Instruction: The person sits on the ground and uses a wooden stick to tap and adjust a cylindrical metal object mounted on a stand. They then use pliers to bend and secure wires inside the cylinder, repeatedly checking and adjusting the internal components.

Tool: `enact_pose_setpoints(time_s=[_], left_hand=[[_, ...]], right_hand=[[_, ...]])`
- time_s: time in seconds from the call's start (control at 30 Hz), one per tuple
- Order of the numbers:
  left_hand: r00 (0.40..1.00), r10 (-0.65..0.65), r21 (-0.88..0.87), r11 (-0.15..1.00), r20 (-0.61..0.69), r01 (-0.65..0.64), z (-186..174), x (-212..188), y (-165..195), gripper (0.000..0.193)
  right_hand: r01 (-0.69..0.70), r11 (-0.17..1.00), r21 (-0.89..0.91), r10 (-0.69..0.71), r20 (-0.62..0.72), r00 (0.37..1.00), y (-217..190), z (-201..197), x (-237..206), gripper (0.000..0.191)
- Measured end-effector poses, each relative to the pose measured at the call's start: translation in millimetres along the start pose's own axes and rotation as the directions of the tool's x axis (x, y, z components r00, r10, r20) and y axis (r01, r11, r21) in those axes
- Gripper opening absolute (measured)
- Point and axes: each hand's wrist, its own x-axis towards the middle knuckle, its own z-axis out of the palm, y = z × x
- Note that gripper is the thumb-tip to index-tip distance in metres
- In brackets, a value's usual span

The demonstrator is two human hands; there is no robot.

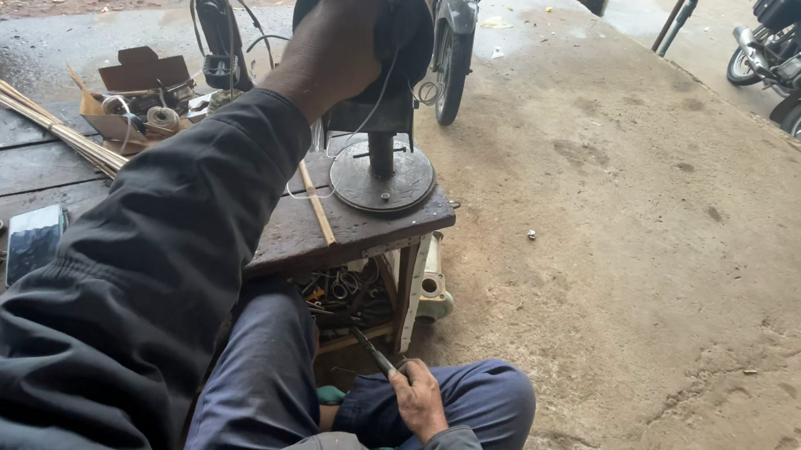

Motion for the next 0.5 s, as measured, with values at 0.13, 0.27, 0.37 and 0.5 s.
enact_pose_setpoints(time_s=[0.13,0.27,0.37,0.5], left_hand=[[0.999,0.023,0.018,1.0,-0.048,-0.022,4,2,1,0.034],[0.994,-0.105,0.051,0.993,-0.024,0.107,6,6,5,0.032],[0.993,-0.063,0.115,0.991,-0.102,0.074,8,6,7,0.025],[0.958,0.121,0.199,0.977,-0.26,-0.07,16,4,9,0.028]], right_hand=[[0.052,0.999,-0.013,-0.052,0.0,0.999,-1,0,-1,0.026],[0.006,1.0,-0.001,-0.006,-0.001,1.0,0,0,0,0.026],[-0.023,1.0,-0.019,0.024,0.006,1.0,2,1,0,0.028],[0.05,0.999,-0.005,-0.05,-0.011,0.999,5,1,0,0.026]])
